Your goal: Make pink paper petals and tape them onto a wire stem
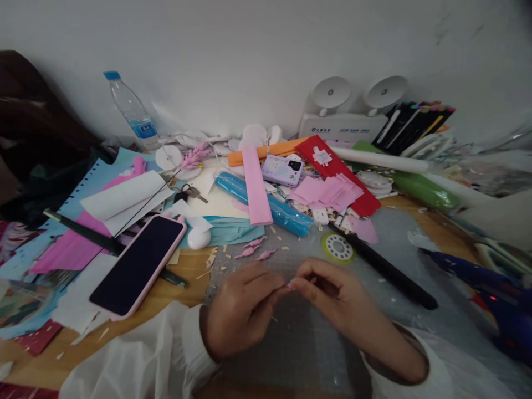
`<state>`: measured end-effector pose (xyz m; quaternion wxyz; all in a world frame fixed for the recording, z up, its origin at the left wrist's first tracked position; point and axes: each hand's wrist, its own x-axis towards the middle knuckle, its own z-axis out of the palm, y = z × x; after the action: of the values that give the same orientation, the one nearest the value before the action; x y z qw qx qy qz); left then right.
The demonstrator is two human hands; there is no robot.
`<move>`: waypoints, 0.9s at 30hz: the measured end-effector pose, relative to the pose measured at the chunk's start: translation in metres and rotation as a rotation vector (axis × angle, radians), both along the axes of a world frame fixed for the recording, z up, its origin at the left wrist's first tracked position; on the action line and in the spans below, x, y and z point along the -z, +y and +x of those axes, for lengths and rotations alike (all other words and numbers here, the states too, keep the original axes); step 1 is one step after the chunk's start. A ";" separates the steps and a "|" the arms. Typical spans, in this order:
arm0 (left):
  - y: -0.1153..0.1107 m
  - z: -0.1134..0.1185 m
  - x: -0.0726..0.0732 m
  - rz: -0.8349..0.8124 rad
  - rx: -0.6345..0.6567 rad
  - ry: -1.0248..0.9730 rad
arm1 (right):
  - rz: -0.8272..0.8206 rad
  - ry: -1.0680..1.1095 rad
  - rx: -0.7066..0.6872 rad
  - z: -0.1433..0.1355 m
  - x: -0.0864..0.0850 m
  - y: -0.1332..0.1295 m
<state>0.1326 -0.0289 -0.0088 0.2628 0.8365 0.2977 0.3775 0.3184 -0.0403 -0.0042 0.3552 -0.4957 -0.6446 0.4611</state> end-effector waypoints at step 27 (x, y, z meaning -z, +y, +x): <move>0.009 0.002 -0.011 -0.892 0.026 -0.137 | 0.359 -0.084 0.018 -0.001 0.006 -0.008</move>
<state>0.1343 -0.0201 0.0019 0.6216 0.6181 0.4026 0.2634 0.3176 -0.0479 -0.0107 0.4148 -0.4488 -0.7265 0.3142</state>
